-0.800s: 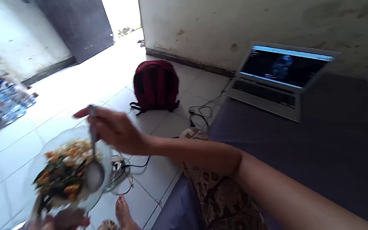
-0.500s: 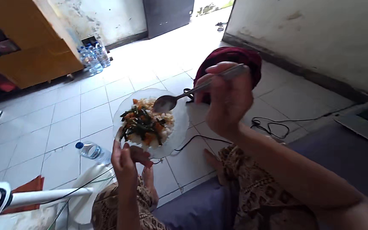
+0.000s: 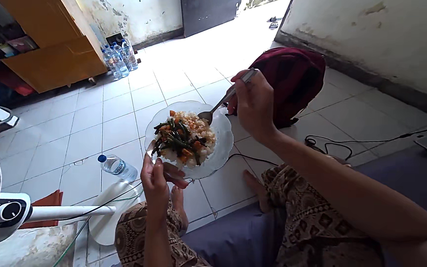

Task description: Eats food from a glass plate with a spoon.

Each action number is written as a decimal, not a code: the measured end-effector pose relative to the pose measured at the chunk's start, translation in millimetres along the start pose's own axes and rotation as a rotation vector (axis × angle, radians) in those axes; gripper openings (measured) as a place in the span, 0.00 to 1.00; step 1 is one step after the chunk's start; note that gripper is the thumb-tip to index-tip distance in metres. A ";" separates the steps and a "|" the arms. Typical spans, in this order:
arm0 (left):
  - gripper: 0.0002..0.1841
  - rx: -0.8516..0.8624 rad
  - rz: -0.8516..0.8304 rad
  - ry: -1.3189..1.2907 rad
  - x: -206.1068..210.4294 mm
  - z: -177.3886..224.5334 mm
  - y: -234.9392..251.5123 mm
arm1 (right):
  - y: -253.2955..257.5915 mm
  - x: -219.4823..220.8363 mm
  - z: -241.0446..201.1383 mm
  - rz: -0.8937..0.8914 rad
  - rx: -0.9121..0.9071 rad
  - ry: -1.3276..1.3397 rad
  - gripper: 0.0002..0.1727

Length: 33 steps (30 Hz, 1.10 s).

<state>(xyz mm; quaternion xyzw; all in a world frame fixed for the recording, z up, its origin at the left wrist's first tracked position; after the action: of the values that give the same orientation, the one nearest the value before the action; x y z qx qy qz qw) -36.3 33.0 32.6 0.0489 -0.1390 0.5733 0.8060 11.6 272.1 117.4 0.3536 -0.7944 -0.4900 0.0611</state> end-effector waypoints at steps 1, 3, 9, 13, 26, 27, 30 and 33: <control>0.19 -0.008 0.000 -0.002 0.6 -0.3 0.0 | -2.0 2.0 7.4 -0.006 0.105 0.032 0.14; 0.19 -0.012 -0.001 0.001 1.2 0.4 -0.1 | -7.6 6.7 17.8 -0.020 0.268 0.107 0.14; 0.19 -0.008 0.005 0.037 1.2 2.9 -0.8 | -12.9 10.8 27.3 0.059 0.441 0.264 0.10; 0.19 0.008 0.008 0.020 0.2 4.0 -0.7 | -10.1 6.2 27.0 0.140 0.450 0.299 0.09; 0.17 -0.031 0.010 -0.006 -2.3 5.0 -1.1 | -2.7 -11.3 -29.0 0.080 -0.292 0.019 0.12; 0.17 -0.030 0.008 -0.007 -2.2 5.0 -1.0 | -4.6 -8.9 -34.4 0.063 -0.396 -0.010 0.12; 0.17 -0.023 0.016 -0.016 -1.8 5.0 -0.8 | -12.4 -3.5 -44.6 0.013 -0.629 -0.025 0.08; 0.17 -0.022 0.025 -0.028 -2.9 5.9 -1.3 | -15.6 -3.5 -48.6 -0.004 -0.726 -0.002 0.06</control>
<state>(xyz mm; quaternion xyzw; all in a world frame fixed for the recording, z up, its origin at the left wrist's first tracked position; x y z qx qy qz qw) -36.9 28.5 37.5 0.0465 -0.1572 0.5809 0.7973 43.6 234.3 130.3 0.3101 -0.5679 -0.7407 0.1811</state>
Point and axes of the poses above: each hand's wrist, its own y-axis towards the middle knuckle, its own x-axis out of the palm, z = x × y, the point moved 7 cm from there along y, towards the middle knuckle, and after that the axes turned 14 degrees about -x, right-handed, at the moved point
